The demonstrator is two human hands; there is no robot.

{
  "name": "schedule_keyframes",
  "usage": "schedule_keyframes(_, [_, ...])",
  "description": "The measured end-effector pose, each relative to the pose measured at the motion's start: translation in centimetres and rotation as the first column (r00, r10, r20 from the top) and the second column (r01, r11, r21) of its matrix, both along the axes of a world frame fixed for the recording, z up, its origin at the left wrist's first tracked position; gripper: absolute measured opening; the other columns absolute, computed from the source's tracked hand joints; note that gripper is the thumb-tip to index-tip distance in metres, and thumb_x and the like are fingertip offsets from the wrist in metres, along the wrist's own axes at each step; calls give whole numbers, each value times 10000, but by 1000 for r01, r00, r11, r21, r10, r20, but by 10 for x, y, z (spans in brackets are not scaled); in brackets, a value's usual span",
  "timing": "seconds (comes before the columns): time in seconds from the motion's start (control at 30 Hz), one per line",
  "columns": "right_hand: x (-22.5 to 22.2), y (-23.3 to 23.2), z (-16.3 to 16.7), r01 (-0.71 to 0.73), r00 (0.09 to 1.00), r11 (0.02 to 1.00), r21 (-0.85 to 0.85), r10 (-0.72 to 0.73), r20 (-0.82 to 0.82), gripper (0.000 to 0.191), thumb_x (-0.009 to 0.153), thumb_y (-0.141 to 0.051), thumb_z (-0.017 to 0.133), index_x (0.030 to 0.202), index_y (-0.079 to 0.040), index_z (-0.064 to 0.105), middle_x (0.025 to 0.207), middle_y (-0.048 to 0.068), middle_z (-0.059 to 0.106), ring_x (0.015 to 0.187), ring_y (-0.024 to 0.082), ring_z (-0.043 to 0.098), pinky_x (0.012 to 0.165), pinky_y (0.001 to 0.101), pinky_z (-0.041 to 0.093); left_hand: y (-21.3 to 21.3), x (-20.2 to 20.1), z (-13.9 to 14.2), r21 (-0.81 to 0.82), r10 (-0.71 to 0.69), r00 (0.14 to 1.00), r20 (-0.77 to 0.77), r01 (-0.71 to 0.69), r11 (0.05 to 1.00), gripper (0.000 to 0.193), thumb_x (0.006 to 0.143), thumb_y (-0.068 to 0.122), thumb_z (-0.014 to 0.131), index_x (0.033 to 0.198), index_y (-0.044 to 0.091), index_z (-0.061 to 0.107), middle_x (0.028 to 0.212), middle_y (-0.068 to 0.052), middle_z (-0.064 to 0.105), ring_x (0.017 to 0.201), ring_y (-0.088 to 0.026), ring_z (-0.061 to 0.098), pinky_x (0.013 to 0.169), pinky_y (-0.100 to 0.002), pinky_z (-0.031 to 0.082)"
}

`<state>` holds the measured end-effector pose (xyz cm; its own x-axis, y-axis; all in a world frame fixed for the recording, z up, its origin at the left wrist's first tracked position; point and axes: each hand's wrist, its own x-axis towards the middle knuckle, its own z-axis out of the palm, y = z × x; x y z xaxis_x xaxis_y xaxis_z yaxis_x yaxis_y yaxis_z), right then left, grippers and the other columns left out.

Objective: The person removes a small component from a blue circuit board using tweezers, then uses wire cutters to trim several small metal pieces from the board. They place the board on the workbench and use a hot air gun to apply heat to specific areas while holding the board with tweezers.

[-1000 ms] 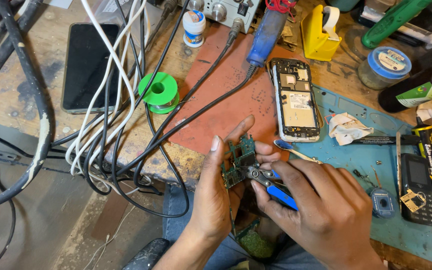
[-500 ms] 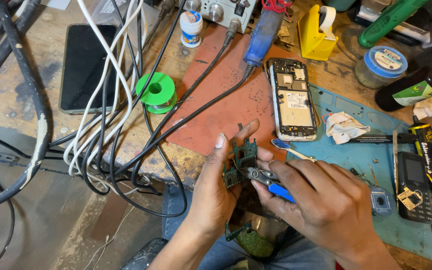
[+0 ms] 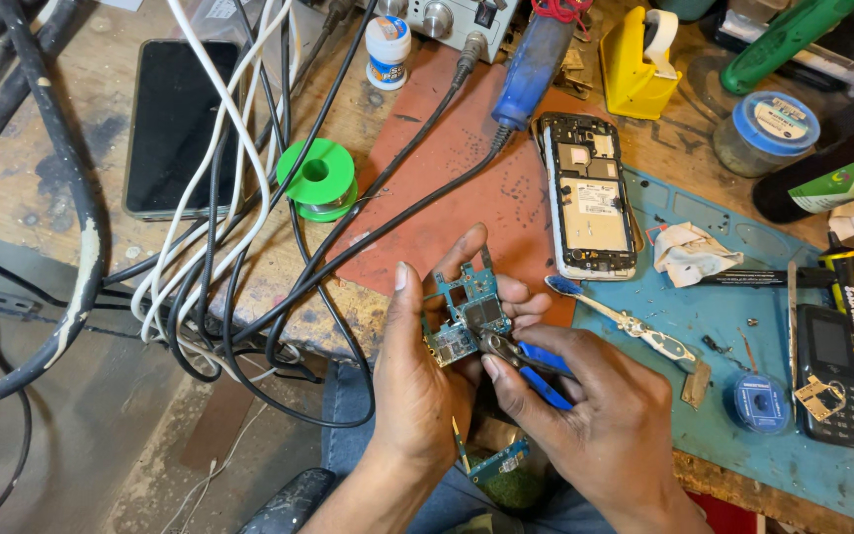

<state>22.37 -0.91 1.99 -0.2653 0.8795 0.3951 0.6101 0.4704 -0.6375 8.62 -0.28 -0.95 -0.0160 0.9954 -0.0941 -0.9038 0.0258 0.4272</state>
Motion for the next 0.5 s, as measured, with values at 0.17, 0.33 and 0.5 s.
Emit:
schedule_keyframes(0.17, [-1, -2, -7, -10, 992, 997, -75, 0, -125, 316, 857, -132, 824, 1117, -10, 693, 1036, 93, 778, 896, 138, 778, 777, 276, 641, 0, 2, 1, 5, 12, 1000, -11, -12, 1000, 799, 1060, 580, 276, 1579, -17, 385, 1067, -159, 678, 1075, -312, 699, 992, -447, 559])
schedule_keyframes(0.33, [-2, -3, 5, 83, 990, 997, 9, -83, 113, 355, 774, -217, 874, 1054, -56, 725, 907, 51, 755, 716, 113, 737, 610, 260, 568, -2, 2, 2, -13, 46, 999, -28, -47, 999, 763, 1053, 540, 329, 1597, 9, 382, 1113, -144, 665, 1074, -266, 672, 983, -409, 545])
schedule_keyframes(0.5, [-3, -5, 21, 85, 979, 995, 52, -93, 183, 332, 782, -248, 850, 1053, -99, 729, 895, 25, 733, 687, 113, 708, 574, 249, 547, -4, 0, 0, 46, 93, 995, -21, -91, 995, 716, 1073, 449, 356, 1624, -7, 380, 1153, -151, 665, 1068, -245, 635, 988, -384, 524])
